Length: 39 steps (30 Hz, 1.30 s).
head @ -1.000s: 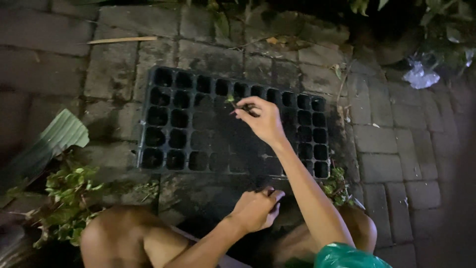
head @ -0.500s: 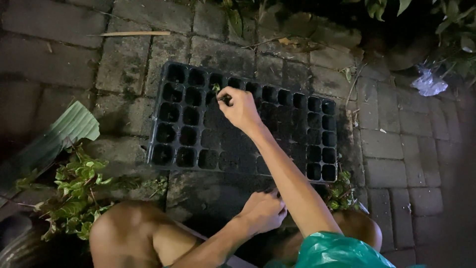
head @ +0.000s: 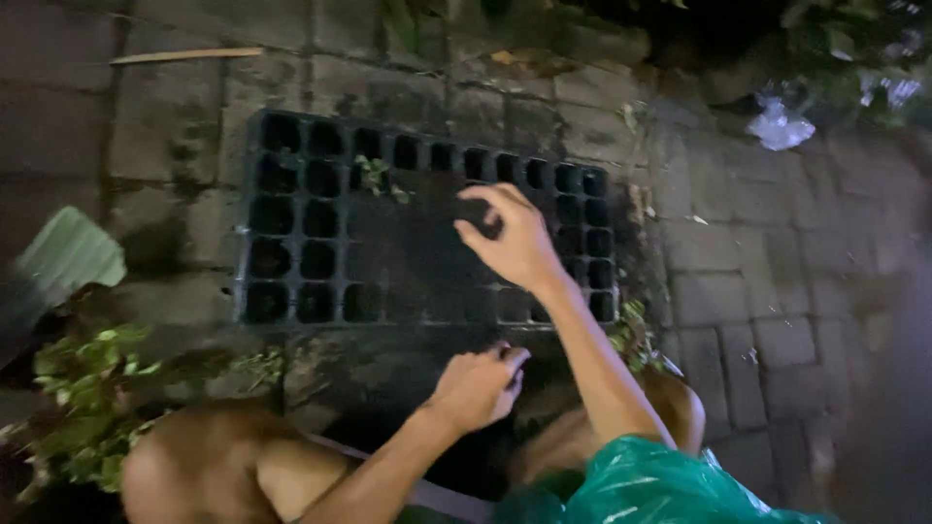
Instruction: Removing seedlings from a nursery tray, clearing the tray, and then replanting them into the cells with fresh soil.
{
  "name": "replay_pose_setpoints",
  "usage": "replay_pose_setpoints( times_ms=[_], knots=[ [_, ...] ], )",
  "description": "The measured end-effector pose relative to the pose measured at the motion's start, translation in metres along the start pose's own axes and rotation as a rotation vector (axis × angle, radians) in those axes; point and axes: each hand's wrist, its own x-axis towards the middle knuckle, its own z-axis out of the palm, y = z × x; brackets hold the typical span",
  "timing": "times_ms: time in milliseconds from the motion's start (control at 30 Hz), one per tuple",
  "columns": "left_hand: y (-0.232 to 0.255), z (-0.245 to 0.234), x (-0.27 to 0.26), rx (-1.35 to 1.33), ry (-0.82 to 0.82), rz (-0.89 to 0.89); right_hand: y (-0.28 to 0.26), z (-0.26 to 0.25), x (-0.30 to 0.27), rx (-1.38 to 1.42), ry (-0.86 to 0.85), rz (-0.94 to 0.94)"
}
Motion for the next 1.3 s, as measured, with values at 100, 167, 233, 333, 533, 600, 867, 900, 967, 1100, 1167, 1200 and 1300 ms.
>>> replay_pose_setpoints(
  times_ms=[100, 167, 233, 333, 533, 600, 867, 900, 967, 1100, 1167, 1200, 1300],
  knots=[
    [-0.002, 0.004, 0.009, 0.038, -0.299, -0.144, 0.045, -0.049, -0.058, -0.102, 0.074, 0.198],
    [-0.005, 0.014, 0.013, 0.042, -0.263, -0.167, 0.097, -0.075, -0.099, -0.121, 0.175, 0.381],
    [-0.003, 0.014, 0.017, 0.019, -0.260, -0.177, 0.124, -0.096, -0.135, -0.122, 0.189, 0.517],
    [0.008, 0.001, 0.021, -0.037, -0.274, -0.204, 0.168, -0.108, -0.179, -0.155, 0.201, 0.688],
    [0.009, 0.007, 0.020, -0.022, -0.255, -0.305, 0.199, -0.095, -0.217, -0.223, 0.169, 0.745],
    [0.012, 0.005, 0.017, -0.006, -0.245, -0.306, 0.202, -0.090, -0.224, -0.252, 0.161, 0.789],
    [0.020, -0.011, 0.011, -0.066, -0.200, -0.338, 0.169, -0.097, -0.228, -0.196, 0.186, 0.805],
    [0.023, -0.012, 0.010, -0.067, -0.195, -0.338, 0.172, -0.097, -0.232, -0.199, 0.186, 0.802],
    [0.026, -0.016, 0.009, -0.089, -0.169, -0.325, 0.179, -0.096, -0.238, -0.220, 0.262, 0.726],
    [0.031, -0.026, 0.011, -0.249, -0.110, -0.312, 0.156, -0.101, -0.245, -0.184, 0.384, 0.702],
    [0.026, -0.022, 0.013, -0.397, -0.063, -0.257, 0.127, -0.093, -0.240, 0.126, 0.497, 0.601],
    [0.026, -0.018, 0.015, -0.399, -0.059, -0.264, 0.115, -0.086, -0.238, 0.127, 0.490, 0.600],
    [0.023, -0.015, 0.019, -0.797, -0.015, -0.430, 0.075, -0.059, -0.224, 0.466, 0.309, 0.521]
  ],
)
